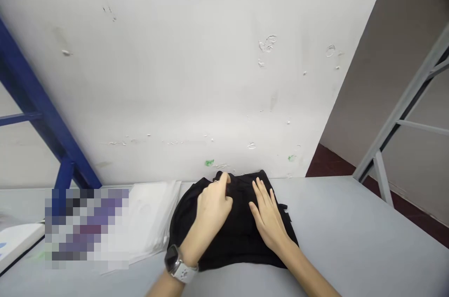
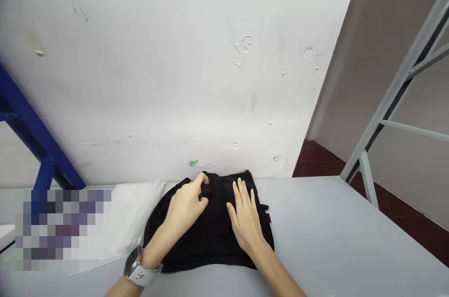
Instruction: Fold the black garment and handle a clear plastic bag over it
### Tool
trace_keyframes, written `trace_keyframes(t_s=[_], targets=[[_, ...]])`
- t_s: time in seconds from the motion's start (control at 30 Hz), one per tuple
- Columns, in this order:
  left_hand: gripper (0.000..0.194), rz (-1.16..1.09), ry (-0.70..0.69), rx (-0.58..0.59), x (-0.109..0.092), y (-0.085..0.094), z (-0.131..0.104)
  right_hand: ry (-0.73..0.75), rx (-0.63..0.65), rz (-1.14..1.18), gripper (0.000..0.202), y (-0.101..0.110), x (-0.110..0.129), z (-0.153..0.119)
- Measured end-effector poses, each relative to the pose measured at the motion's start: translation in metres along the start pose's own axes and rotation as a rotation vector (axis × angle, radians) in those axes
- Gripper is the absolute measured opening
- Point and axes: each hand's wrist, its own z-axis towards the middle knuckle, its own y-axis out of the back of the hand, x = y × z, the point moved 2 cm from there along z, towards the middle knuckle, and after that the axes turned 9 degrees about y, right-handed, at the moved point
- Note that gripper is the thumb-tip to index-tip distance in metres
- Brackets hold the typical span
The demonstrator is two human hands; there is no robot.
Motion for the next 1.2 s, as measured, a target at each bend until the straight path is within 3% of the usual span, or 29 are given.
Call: trace_keyframes(t_s=[0.1, 0.2, 0.3, 0.43, 0.57, 0.73, 0.93, 1.0, 1.07, 1.13, 1.2], targets=[[0.045, -0.024, -0.08, 0.05, -0.023, -0.039, -0.009, 0.006, 0.006, -0.005, 0.055, -0.001, -0.001, 0.0], [0.036, -0.058, -0.157, 0.106, -0.029, -0.063, -0.017, 0.005, 0.017, -0.01, 0.054, -0.002, -0.002, 0.0], [0.025, -0.094, -0.209, 0.113, -0.019, -0.063, -0.016, 0.002, 0.019, -0.003, 0.053, -0.003, -0.003, -0.001], [0.032, -0.095, -0.265, 0.071, 0.001, -0.055, -0.012, -0.011, -0.013, 0.012, 0.053, -0.002, -0.002, -0.001], [0.052, 0.012, -0.349, 0.136, 0.016, -0.074, -0.017, -0.018, -0.01, 0.023, 0.054, -0.003, -0.002, -0.002], [0.05, 0.068, -0.327, 0.166, 0.023, -0.092, -0.02, -0.015, 0.013, 0.06, 0.053, -0.009, -0.001, -0.003], [0.047, -0.133, -0.302, 0.279, 0.03, -0.071, -0.016, -0.011, 0.091, 0.179, 0.055, -0.004, 0.008, -0.003], [0.041, -0.228, -0.237, 0.166, 0.044, -0.055, -0.016, -0.019, 0.129, 0.218, 0.058, 0.001, 0.017, -0.001], [0.036, -0.248, -0.146, -0.02, 0.069, -0.036, -0.016, 0.002, 0.178, 0.243, 0.061, 0.005, 0.03, 0.003], [0.032, -0.183, -0.044, -0.172, 0.101, -0.018, -0.015, 0.058, 0.25, 0.255, 0.066, 0.006, 0.045, 0.009], [0.032, -0.025, 0.146, -0.25, 0.137, -0.003, -0.013, 0.106, 0.344, 0.257, 0.076, 0.001, 0.058, 0.014]])
